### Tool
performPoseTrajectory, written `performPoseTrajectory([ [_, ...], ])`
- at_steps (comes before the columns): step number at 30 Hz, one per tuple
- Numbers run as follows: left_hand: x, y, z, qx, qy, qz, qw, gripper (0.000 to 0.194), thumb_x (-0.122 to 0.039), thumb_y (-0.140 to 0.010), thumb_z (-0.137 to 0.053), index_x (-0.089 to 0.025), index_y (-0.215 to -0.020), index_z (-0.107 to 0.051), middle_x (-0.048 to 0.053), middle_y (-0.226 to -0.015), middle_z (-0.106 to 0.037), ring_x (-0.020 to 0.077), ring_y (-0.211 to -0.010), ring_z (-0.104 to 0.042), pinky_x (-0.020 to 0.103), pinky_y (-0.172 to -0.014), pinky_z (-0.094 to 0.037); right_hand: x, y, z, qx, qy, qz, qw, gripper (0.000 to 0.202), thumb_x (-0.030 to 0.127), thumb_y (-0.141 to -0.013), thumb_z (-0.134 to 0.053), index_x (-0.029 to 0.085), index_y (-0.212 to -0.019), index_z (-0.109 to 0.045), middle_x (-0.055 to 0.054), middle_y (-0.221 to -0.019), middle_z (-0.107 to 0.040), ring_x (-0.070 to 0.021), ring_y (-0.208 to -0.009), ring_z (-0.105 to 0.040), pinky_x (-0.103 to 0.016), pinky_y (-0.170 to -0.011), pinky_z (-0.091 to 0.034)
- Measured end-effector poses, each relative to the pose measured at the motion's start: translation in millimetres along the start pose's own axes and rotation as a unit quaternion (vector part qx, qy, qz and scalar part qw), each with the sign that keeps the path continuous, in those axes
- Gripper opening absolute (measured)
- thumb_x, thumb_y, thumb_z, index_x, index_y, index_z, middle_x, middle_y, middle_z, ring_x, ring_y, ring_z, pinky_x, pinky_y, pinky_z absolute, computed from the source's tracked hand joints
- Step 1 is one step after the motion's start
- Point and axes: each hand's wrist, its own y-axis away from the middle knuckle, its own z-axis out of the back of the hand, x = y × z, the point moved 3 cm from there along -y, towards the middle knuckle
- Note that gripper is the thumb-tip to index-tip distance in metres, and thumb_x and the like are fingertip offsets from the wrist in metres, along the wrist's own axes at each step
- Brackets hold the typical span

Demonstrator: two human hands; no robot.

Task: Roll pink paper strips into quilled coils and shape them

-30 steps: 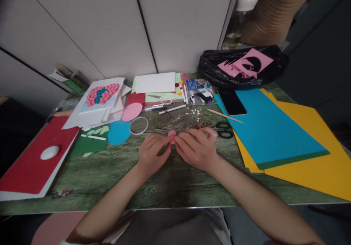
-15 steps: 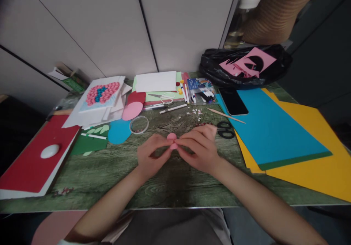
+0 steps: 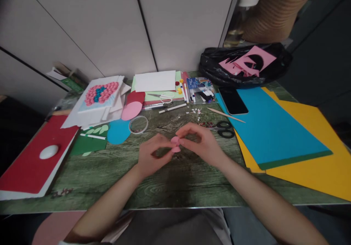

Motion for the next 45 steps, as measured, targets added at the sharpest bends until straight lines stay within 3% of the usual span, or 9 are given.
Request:
performPoseTrajectory([
  [17, -0.7, -0.9, 1.0, 0.024, 0.030, 0.050, 0.998, 0.011, -0.016, -0.073, -0.064, -0.021, -0.083, -0.067, 0.001, -0.077, -0.071, 0.0112, -0.069, -0.064, 0.025, -0.067, -0.052, -2.7, -3.3, -1.1, 0.057, -0.082, -0.050, 0.994, 0.006, 0.026, -0.070, -0.071, 0.024, -0.075, -0.070, 0.000, -0.073, -0.068, -0.0124, -0.068, -0.060, -0.027, -0.061, -0.047],
  [23, 0.1, -0.6, 0.0, 0.030, 0.053, 0.071, 0.996, 0.011, -0.017, -0.074, -0.065, -0.021, -0.083, -0.067, 0.001, -0.079, -0.072, 0.0109, -0.069, -0.064, 0.025, -0.068, -0.052, -6.7, -2.0, 1.9, 0.071, -0.102, -0.048, 0.991, 0.005, 0.025, -0.075, -0.067, 0.025, -0.078, -0.071, 0.000, -0.076, -0.067, -0.0122, -0.070, -0.059, -0.027, -0.061, -0.045],
  [40, 3.9, 3.2, -1.6, 0.051, 0.077, 0.093, 0.991, 0.013, -0.016, -0.073, -0.066, -0.021, -0.085, -0.067, 0.002, -0.080, -0.071, 0.0115, -0.072, -0.064, 0.026, -0.070, -0.052, -5.0, -3.1, -0.6, 0.072, -0.104, -0.046, 0.991, 0.005, 0.024, -0.069, -0.072, 0.024, -0.074, -0.069, 0.001, -0.072, -0.066, -0.0111, -0.066, -0.058, -0.026, -0.060, -0.045],
  [45, 4.4, 3.3, -1.9, 0.047, 0.078, 0.096, 0.991, 0.013, -0.017, -0.074, -0.065, -0.022, -0.085, -0.067, 0.002, -0.081, -0.071, 0.0117, -0.072, -0.065, 0.026, -0.070, -0.053, -8.4, -1.5, 2.4, 0.065, -0.107, -0.059, 0.990, 0.004, 0.026, -0.073, -0.068, 0.024, -0.077, -0.070, 0.000, -0.074, -0.065, -0.0121, -0.067, -0.057, -0.026, -0.058, -0.044],
])
